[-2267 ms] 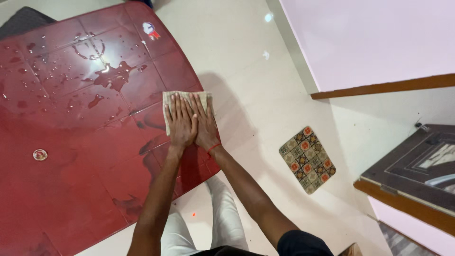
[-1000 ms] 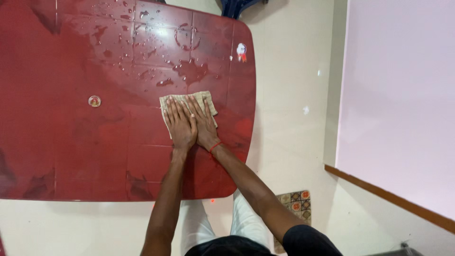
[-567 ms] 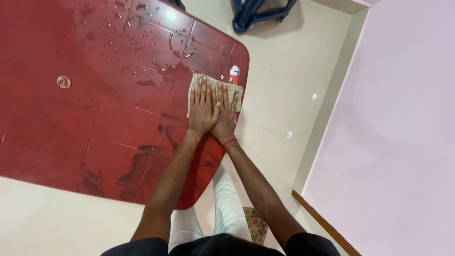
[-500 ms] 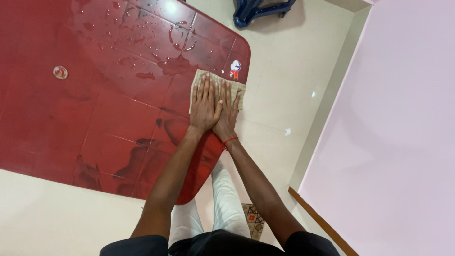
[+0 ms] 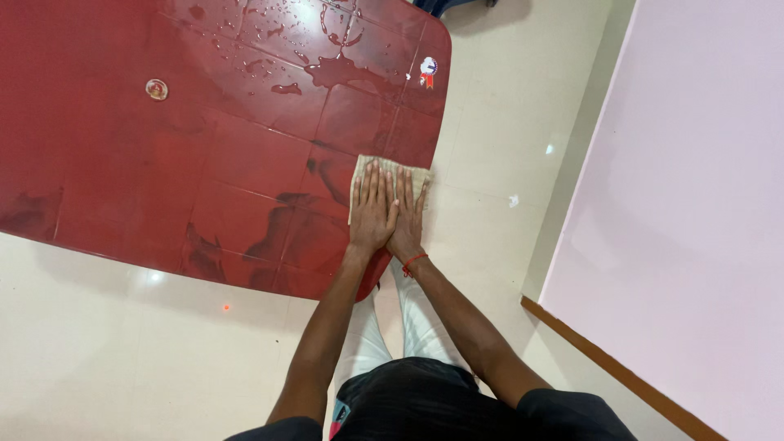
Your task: The person cleans a red plastic table by wiping the surface with a cloth, repeatedly moving the cloth across different sections and folding it to use different sides.
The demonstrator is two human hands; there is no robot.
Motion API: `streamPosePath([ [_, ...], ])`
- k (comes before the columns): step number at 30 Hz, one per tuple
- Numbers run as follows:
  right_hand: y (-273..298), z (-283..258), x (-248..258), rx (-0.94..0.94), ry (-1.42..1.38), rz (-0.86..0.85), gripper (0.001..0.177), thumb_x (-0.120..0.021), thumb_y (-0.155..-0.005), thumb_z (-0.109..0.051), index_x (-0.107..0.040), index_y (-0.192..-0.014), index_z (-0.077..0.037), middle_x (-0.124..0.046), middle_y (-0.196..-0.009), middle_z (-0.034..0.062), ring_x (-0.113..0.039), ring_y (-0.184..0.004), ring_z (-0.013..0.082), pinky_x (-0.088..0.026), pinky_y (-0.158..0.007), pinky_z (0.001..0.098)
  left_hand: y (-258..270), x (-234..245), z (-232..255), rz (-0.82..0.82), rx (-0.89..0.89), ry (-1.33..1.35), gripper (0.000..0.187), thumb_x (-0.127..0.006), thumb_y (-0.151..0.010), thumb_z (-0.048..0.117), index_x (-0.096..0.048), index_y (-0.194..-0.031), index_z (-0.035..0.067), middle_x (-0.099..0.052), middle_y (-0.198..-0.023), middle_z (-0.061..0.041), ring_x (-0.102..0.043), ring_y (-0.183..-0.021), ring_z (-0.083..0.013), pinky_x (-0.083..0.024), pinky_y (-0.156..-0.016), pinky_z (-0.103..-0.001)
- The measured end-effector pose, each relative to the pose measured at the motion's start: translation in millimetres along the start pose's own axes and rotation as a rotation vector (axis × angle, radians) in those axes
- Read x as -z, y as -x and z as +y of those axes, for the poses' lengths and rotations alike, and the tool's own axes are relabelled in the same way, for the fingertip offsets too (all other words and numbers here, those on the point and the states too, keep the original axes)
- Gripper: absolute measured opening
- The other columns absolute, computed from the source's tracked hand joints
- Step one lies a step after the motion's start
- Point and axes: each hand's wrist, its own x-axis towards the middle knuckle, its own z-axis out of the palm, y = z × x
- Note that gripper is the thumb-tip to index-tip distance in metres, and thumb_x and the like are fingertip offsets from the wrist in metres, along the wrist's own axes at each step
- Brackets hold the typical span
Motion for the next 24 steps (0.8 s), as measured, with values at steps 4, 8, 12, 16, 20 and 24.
streamPosePath([
  [4,39,-29,1,0.084,-0.045,-0.074,0.077,-0.049,-0.103,-0.039,-0.016,-0.166,-0.008,-0.007,-0.175,0.0154,0.001,-0.162,0.0283,0.007,-0.13,0.0568,57,11,-5,0.011,0.108,0.037,0.068,-0.036,-0.107,0.036,-0.031,-0.159,-0.008,-0.022,-0.171,-0.025,-0.014,-0.161,-0.0345,-0.006,-0.131,-0.051],
  [8,53,-44,-4,0.22,0.149,-0.136,0.078,-0.05,-0.102,-0.036,-0.016,-0.166,-0.009,-0.01,-0.175,0.0141,-0.001,-0.161,0.028,0.005,-0.129,0.0564,97,20,-8,0.044,0.216,0.023,0.07,-0.038,-0.107,0.035,-0.028,-0.159,-0.011,-0.021,-0.17,-0.026,-0.014,-0.16,-0.036,-0.007,-0.13,-0.051],
  [12,46,-41,-4,0.324,0.038,-0.191,0.079,-0.05,-0.101,-0.036,-0.016,-0.166,-0.006,-0.01,-0.173,0.0173,-0.003,-0.161,0.0296,0.003,-0.129,0.0567,95,15,-5,0.103,0.3,-0.018,0.071,-0.041,-0.107,0.036,-0.028,-0.157,-0.013,-0.021,-0.169,-0.028,-0.014,-0.16,-0.0375,-0.006,-0.129,-0.052],
  [16,13,-21,3,0.386,0.169,-0.219,0.078,-0.05,-0.102,-0.034,-0.017,-0.167,-0.006,-0.011,-0.174,0.0162,-0.005,-0.162,0.0288,0.002,-0.131,0.0555,59,5,0,0.168,0.351,-0.01,0.069,-0.041,-0.107,0.033,-0.03,-0.156,-0.014,-0.021,-0.169,-0.03,-0.013,-0.16,-0.0396,-0.006,-0.129,-0.054],
  [20,-52,13,11,0.379,-0.013,-0.152,0.077,-0.05,-0.101,-0.035,-0.018,-0.165,-0.006,-0.012,-0.173,0.0161,-0.005,-0.161,0.0283,0.001,-0.129,0.0564,-17,-10,1,0.222,0.333,0.004,0.07,-0.041,-0.106,0.033,-0.031,-0.156,-0.015,-0.022,-0.169,-0.03,-0.013,-0.16,-0.0384,-0.007,-0.13,-0.054],
  [24,-134,73,25,0.348,0.042,-0.166,0.075,-0.048,-0.102,-0.033,-0.019,-0.166,-0.008,-0.014,-0.175,0.0121,-0.005,-0.163,0.0253,0.002,-0.131,0.0555,-115,-32,12,0.197,0.331,-0.037,0.068,-0.042,-0.106,0.035,-0.034,-0.158,-0.009,-0.023,-0.17,-0.027,-0.013,-0.161,-0.0364,-0.006,-0.13,-0.052],
])
